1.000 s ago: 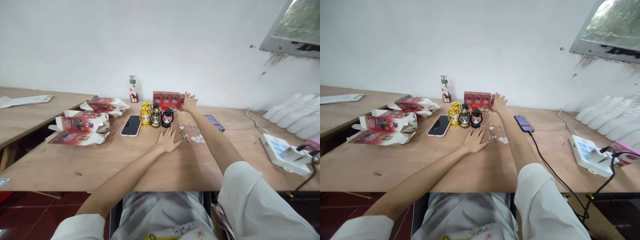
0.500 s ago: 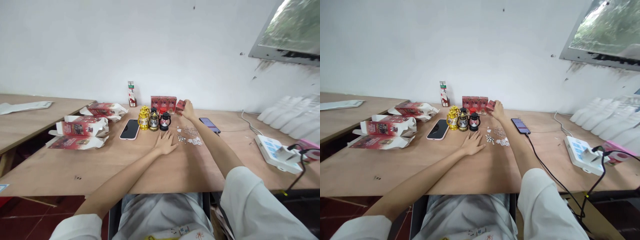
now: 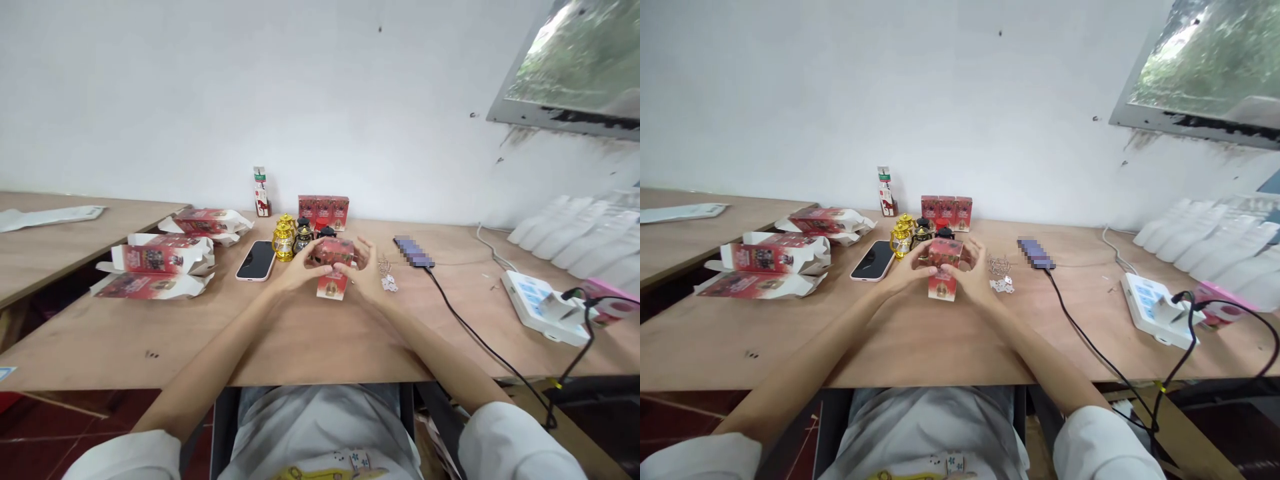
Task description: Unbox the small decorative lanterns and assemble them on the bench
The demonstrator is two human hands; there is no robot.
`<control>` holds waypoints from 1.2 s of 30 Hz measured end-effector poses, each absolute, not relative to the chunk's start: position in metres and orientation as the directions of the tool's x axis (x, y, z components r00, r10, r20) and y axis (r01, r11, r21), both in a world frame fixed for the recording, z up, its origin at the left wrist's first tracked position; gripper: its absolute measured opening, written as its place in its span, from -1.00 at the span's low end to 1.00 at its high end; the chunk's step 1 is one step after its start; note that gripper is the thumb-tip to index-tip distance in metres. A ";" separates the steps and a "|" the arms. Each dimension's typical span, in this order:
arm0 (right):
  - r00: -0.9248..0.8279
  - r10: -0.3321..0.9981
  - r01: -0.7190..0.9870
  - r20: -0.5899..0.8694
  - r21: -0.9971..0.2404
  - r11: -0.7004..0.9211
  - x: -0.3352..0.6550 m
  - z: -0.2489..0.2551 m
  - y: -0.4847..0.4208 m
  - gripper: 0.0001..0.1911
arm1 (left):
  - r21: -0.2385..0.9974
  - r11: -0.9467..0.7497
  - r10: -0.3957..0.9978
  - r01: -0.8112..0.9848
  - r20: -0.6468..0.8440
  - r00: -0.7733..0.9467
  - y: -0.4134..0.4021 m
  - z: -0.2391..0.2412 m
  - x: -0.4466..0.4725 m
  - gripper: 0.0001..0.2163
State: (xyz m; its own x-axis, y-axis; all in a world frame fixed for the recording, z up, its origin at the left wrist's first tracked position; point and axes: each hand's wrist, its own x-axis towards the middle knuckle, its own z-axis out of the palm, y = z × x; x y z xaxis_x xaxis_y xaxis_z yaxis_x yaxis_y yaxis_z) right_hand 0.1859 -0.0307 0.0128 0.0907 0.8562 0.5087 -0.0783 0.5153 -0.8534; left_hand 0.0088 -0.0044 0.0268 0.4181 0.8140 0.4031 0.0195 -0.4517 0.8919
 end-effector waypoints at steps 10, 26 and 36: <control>-0.006 0.952 -0.185 0.306 -0.936 0.299 0.181 -0.016 -0.034 -0.34 | 0.900 -0.337 0.939 -0.275 0.343 -0.029 -0.001 0.021 0.007 -0.49; 0.091 0.967 -0.259 0.238 -0.932 0.254 0.203 -0.014 -0.021 -0.47 | 0.967 -0.257 0.962 0.001 0.255 0.099 0.000 0.002 0.001 -0.57; 0.112 0.963 -0.283 0.243 -0.922 0.266 0.206 -0.012 -0.017 -0.52 | 0.880 -0.421 0.890 0.220 0.447 -0.087 -0.001 0.001 0.001 -0.72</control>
State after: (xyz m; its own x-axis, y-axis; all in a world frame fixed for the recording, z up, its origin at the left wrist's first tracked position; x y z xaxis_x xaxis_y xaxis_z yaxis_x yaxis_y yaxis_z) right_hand 0.2058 -0.0171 -0.0124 0.1118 0.9635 0.2433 -0.2833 0.2656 -0.9215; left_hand 0.0005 -0.0012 0.0009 -0.0868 0.8901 0.4473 0.2200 -0.4208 0.8801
